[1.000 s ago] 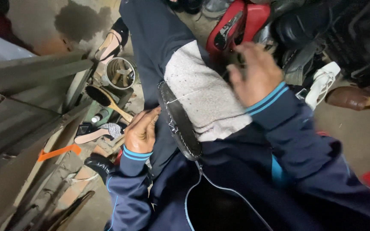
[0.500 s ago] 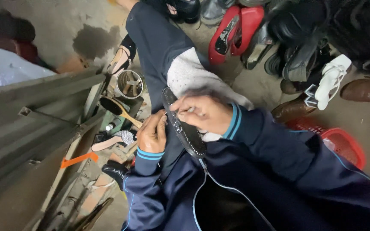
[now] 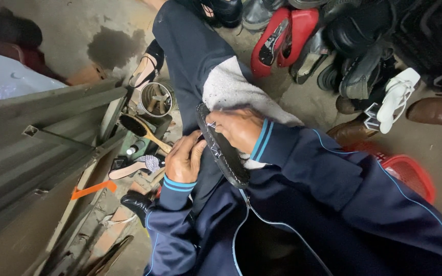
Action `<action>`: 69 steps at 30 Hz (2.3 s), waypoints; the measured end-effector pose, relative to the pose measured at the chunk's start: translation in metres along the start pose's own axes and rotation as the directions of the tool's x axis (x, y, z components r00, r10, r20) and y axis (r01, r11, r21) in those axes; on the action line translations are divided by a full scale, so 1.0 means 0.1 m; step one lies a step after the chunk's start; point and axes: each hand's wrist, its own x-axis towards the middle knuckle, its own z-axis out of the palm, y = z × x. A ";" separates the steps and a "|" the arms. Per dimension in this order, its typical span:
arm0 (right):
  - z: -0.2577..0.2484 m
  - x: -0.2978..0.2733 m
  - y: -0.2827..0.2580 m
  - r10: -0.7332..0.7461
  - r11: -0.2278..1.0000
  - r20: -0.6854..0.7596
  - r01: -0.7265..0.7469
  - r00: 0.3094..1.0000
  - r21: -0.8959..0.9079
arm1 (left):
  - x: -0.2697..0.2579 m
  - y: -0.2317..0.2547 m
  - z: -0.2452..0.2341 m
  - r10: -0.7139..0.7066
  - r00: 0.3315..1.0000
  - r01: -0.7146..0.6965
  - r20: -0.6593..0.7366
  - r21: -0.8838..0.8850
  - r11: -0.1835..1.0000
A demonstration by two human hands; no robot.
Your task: The person stitches the sole of a black sandal using a needle and thread, repeatedly pulling the thread through the sole. They then apply a substance from a tin to the sole using a brush.
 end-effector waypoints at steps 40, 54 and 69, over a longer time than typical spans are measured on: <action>-0.90 -0.50 -0.92 -0.227 0.622 0.060 0.097 0.972 0.777 | -0.17 -0.39 0.21 -0.373 0.920 0.277 -0.119 -0.474 0.836; -0.24 -0.71 -0.88 -0.022 0.985 0.169 0.051 0.985 -0.168 | -0.08 0.08 0.05 -0.372 0.928 0.319 0.020 -0.557 0.767; -0.06 -0.80 -0.51 0.052 0.897 -0.093 -0.088 0.994 -0.434 | -0.13 0.24 0.11 -0.335 0.932 0.331 -0.140 -0.053 0.942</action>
